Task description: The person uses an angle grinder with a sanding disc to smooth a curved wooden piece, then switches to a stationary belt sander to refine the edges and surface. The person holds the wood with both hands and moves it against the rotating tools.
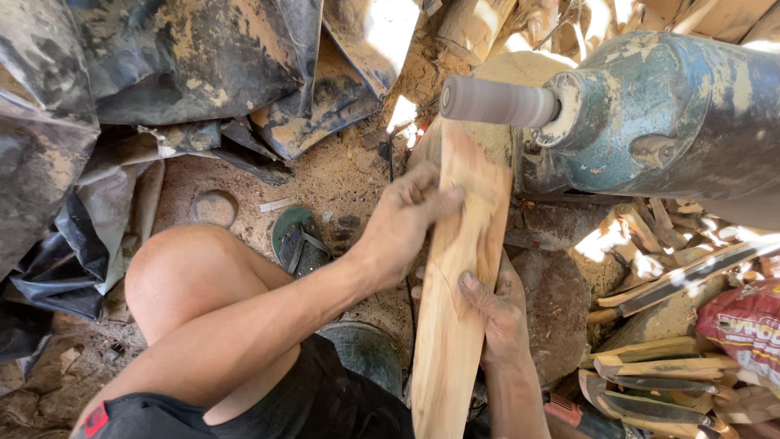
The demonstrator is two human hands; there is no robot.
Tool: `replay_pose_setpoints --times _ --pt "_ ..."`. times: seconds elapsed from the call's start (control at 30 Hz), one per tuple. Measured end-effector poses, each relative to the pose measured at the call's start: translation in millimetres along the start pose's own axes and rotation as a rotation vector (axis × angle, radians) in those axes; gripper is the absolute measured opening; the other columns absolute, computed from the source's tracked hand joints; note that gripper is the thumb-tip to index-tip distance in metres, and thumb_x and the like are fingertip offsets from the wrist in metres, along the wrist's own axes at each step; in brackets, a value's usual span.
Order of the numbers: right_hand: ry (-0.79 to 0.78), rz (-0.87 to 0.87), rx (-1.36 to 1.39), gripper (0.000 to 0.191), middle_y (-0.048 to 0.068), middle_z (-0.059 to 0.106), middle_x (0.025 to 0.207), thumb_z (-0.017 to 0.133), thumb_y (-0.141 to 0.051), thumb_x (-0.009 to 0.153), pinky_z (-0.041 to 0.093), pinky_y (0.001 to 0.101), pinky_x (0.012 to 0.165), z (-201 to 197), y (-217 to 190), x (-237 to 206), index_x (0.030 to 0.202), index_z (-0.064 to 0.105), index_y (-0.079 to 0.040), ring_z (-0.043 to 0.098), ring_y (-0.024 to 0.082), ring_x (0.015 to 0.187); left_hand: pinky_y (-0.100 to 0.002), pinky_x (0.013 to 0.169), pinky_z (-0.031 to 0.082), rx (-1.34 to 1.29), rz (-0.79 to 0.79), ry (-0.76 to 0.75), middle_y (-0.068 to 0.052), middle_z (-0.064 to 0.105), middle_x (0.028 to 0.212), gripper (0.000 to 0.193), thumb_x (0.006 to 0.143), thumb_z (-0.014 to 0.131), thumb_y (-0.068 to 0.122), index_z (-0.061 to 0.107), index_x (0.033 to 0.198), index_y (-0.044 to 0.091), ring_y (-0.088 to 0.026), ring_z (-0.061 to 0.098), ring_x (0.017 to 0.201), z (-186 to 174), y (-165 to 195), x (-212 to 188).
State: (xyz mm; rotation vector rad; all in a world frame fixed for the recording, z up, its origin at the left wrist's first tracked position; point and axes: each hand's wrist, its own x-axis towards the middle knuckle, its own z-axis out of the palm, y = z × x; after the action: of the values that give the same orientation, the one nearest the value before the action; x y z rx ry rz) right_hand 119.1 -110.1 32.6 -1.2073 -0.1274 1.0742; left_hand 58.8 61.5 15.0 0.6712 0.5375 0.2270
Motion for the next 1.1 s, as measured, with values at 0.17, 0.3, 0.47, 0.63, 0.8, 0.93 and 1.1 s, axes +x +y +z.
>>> replay_pose_setpoints --times 0.17,0.3,0.47,0.63,0.8,0.93,1.1 --pt "-0.067 0.118 -0.011 0.066 0.023 0.074 0.101 0.071 -0.012 0.083 0.068 0.0456 0.064 23 -8 1 0.142 0.044 0.001 0.078 0.032 0.080 -0.037 0.090 0.062 -0.407 0.153 0.021 -0.015 0.072 0.113 0.026 0.106 0.053 0.013 0.057 0.127 -0.003 -0.020 0.073 0.096 -16 21 34" --pt "0.020 0.112 -0.117 0.064 0.023 0.074 0.095 0.069 -0.013 0.085 0.067 0.0430 0.060 36 -18 3 0.143 0.044 0.002 0.077 0.031 0.075 -0.038 0.098 0.057 -0.489 0.151 0.037 -0.013 0.068 0.119 0.030 0.111 0.048 0.020 0.055 0.129 -0.002 -0.020 0.068 0.105 -16 24 47" --pt "0.016 0.107 -0.205 0.053 0.026 0.074 0.089 0.066 -0.014 0.087 0.067 0.0431 0.061 38 -43 17 0.134 0.047 0.003 0.076 0.032 0.070 -0.040 0.105 0.055 -0.612 0.170 -0.051 -0.015 0.063 0.125 0.033 0.110 0.044 0.024 0.053 0.132 0.001 -0.023 0.064 0.114 -15 21 64" --pt "0.032 0.078 -0.174 0.046 0.024 0.072 0.086 0.065 -0.015 0.088 0.063 0.0412 0.059 46 -54 41 0.128 0.052 0.006 0.074 0.031 0.067 -0.042 0.105 0.055 -0.708 0.228 -0.091 -0.015 0.061 0.124 0.030 0.115 0.044 0.023 0.050 0.132 0.000 -0.025 0.064 0.113 -16 21 93" --pt "0.066 0.062 -0.181 0.045 0.023 0.072 0.086 0.066 -0.015 0.089 0.062 0.0394 0.059 53 -60 61 0.128 0.055 0.005 0.072 0.029 0.066 -0.045 0.101 0.057 -0.663 0.207 -0.085 -0.017 0.062 0.124 0.031 0.111 0.043 0.024 0.051 0.132 0.001 -0.026 0.065 0.112 -25 29 118" --pt "0.044 0.017 -0.132 0.047 0.022 0.071 0.092 0.066 -0.013 0.089 0.064 0.0402 0.062 57 -63 78 0.128 0.052 0.007 0.074 0.028 0.072 -0.046 0.100 0.057 -0.605 0.225 -0.079 -0.019 0.062 0.125 0.034 0.112 0.041 0.025 0.049 0.132 -0.001 -0.028 0.065 0.112 -27 39 136" --pt "0.024 -0.010 -0.151 0.048 0.027 0.070 0.087 0.065 -0.014 0.089 0.062 0.0377 0.060 60 -64 95 0.128 0.051 0.009 0.072 0.030 0.067 -0.047 0.100 0.059 -0.552 0.214 -0.064 -0.023 0.060 0.126 0.037 0.110 0.037 0.025 0.046 0.135 -0.001 -0.030 0.064 0.114 -34 50 154"
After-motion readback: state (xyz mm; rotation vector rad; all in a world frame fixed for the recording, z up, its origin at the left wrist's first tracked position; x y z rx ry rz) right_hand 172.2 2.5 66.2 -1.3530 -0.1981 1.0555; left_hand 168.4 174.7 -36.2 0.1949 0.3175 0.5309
